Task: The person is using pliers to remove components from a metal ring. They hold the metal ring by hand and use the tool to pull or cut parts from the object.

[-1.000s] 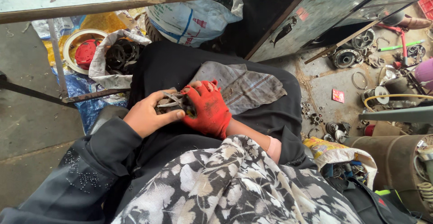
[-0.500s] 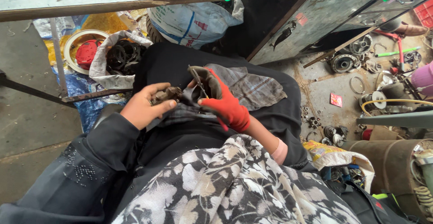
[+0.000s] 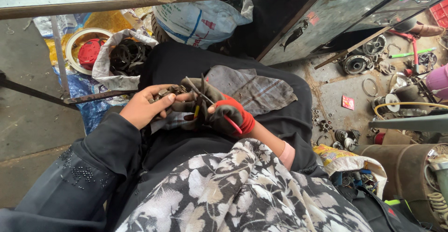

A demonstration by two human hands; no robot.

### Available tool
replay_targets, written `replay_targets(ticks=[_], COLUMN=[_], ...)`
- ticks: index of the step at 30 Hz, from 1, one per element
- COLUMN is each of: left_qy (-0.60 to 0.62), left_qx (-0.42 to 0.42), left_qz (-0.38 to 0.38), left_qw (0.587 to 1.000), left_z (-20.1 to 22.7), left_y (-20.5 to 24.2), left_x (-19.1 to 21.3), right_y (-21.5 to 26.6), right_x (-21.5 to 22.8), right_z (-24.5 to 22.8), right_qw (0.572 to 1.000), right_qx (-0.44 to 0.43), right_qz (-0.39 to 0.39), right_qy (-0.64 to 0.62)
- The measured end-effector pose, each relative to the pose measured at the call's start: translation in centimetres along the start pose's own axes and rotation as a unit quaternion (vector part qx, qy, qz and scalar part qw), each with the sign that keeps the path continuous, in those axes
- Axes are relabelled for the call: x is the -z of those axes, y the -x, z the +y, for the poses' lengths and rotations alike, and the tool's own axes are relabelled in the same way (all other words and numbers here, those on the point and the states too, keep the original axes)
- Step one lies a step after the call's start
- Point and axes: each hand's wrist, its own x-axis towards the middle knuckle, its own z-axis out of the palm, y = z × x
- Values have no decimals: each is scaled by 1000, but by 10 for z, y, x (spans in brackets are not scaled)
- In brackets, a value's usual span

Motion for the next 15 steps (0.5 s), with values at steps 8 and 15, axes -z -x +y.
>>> replay_targets(ticks=[8,15], left_qy=[19,10], left_qx=[-55,-69], left_qz=[22,35], left_qw=[998,997], left_z=[-6,-10], left_y=[-6,-4], left_x=[7,7], right_y=[-1,-4], right_x=[2,6], right_z=[7,11], right_qw=[998,995], right_qx=[32,10], right_qz=[-7,-25], right_qy=[-52,-93])
